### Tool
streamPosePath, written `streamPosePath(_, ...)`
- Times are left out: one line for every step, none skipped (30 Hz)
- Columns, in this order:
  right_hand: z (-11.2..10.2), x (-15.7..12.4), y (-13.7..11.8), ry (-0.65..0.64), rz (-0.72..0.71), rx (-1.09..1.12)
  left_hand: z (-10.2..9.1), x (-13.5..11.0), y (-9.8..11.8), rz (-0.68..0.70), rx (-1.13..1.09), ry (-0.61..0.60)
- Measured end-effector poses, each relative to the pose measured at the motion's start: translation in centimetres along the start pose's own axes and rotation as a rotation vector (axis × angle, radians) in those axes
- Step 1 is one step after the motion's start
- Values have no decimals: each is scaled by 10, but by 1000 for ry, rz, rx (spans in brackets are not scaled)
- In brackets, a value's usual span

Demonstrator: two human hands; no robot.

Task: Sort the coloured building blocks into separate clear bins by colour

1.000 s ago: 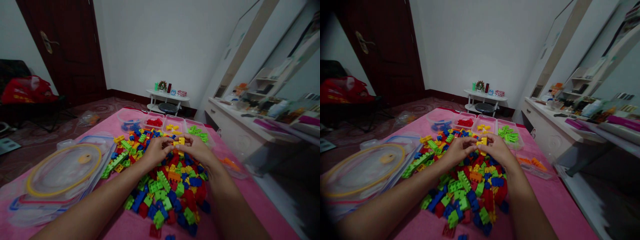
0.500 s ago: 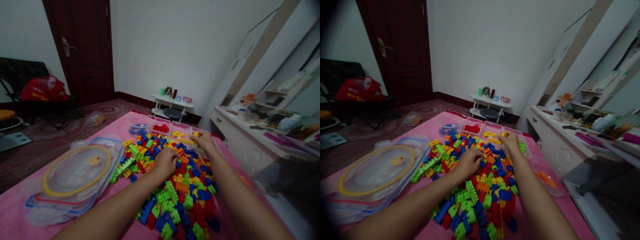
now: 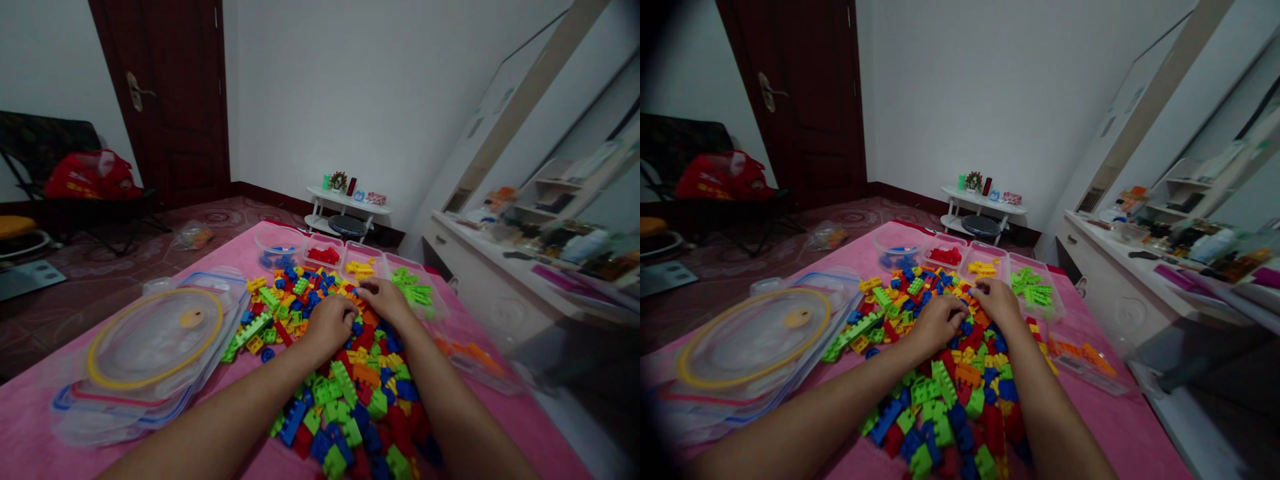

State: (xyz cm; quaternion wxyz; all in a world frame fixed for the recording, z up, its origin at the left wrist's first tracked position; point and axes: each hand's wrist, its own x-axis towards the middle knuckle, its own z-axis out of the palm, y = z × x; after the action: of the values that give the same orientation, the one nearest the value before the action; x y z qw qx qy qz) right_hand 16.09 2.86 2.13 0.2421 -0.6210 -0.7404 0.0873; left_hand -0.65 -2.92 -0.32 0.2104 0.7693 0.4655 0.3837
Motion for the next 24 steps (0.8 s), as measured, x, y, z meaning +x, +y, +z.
streamPosePath(5,-4,0,-15,-34,20,0,0,0,1,-22,20)
streamPosePath(9,-8,0,-26,-70,48,-1,0,0,-1,-48,51)
streamPosePath(11,-12,0,-41,-102,87,-1,0,0,-8,-76,94)
streamPosePath(11,-15,-1,-63,-128,138,-2,0,0,-17,-102,141)
streamPosePath(9,-18,-2,-92,-146,201,-2,1,-1,-28,-125,188)
streamPosePath(5,-21,-5,-124,-155,271,-3,1,-1,-40,-143,228)
streamPosePath(-1,-25,-8,-159,-160,337,-3,2,-2,-51,-153,256)
streamPosePath(-8,-28,-12,-192,-162,389,-3,2,-3,-55,-158,268)
streamPosePath(-17,-32,-15,-220,-159,423,-3,3,-4,-52,-159,268)
streamPosePath(-25,-36,-19,-240,-153,439,-3,3,-4,-45,-157,261)
streamPosePath(-34,-39,-21,-257,-143,441,-3,3,-5,-34,-152,246)
streamPosePath(-41,-42,-21,-274,-130,432,-3,3,-4,-23,-144,221)
streamPosePath(-48,-44,-21,-289,-113,418,-3,3,-4,-13,-133,190)
streamPosePath(-53,-46,-18,-303,-92,400,-3,3,-3,-6,-118,155)
streamPosePath(-57,-47,-15,-317,-70,379,-4,2,-2,-2,-100,119)
streamPosePath(-59,-48,-10,-331,-47,354,-4,2,-1,1,-80,85)
streamPosePath(-60,-48,-4,-339,-24,325,-4,2,0,6,-57,58)
streamPosePath(-59,-48,1,-339,-3,292,-5,1,1,9,-32,37)
streamPosePath(-58,-47,6,-331,14,255,-5,1,1,13,-8,17)
streamPosePath(-57,-46,10,-315,26,213,-5,0,2,16,16,-4)
streamPosePath(-55,-45,13,-292,33,165,-5,0,2,21,37,-23)
streamPosePath(-54,-44,15,-262,35,106,-5,-1,2,28,54,-40)
streamPosePath(-52,-44,15,-232,41,36,-5,-2,3,34,69,-52)
streamPosePath(-51,-44,16,-208,52,-38,-5,-2,3,39,81,-59)
